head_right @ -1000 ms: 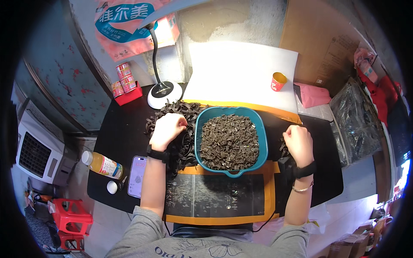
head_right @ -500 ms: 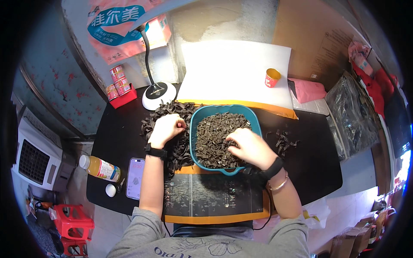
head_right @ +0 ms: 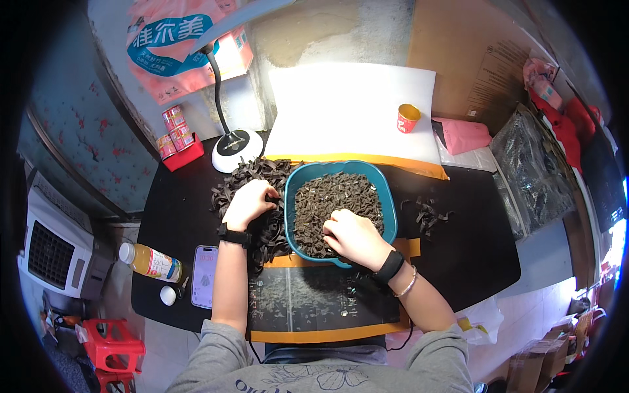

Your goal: The recorder is meticulously inspecting and sorting through a bowl of small, dark material scraps or components at a workbench.

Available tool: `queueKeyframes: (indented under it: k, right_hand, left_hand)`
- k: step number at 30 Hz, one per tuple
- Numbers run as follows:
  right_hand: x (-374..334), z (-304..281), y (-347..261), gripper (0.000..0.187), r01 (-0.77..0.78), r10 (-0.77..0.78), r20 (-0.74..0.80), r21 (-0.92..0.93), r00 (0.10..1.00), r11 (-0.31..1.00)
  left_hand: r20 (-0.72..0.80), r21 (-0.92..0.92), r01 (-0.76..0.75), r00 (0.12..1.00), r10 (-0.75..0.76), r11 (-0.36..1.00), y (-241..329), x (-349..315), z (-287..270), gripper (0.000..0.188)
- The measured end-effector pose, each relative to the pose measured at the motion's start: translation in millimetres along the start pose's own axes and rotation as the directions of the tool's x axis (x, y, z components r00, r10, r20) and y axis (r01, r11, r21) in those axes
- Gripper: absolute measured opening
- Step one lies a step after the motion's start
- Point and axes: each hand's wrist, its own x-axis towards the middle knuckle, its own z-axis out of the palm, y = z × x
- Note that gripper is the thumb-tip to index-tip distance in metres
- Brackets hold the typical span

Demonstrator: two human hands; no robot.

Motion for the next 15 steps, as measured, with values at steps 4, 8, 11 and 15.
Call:
queueKeyframes:
  k: [4, 8, 11, 15]
  right_hand:
    - [0.2, -11.1, -5.2, 0.011, -0.067, 0.072, -0.108, 0.053, 0.991, 0.996]
    - [1.3, -23.0, -7.7, 0.013, -0.264, 0.31, -0.067, 0.375, 0.948, 0.889]
    - [0.1, -28.9, -4.4, 0.014, -0.313, 0.378, -0.067, 0.439, 0.923, 0.842]
    - [-1.9, -33.0, 0.6, 0.01, -0.31, 0.399, -0.076, 0.505, 0.914, 0.806]
  left_hand:
    - [0.102, -0.001, 0.107, 0.989, -0.106, 0.994, 4.1, 7.2, -5.7, 0.019]
    - [0.086, 0.03, 0.091, 0.992, -0.093, 0.995, -5.9, 6.2, -3.9, 0.018]
    - [0.036, 0.07, 0.055, 0.998, -0.058, 0.996, -6.8, 5.9, -5.4, 0.016]
    - [-0.022, 0.13, 0.014, 1.0, -0.012, 0.991, 5.0, 8.8, -12.5, 0.013]
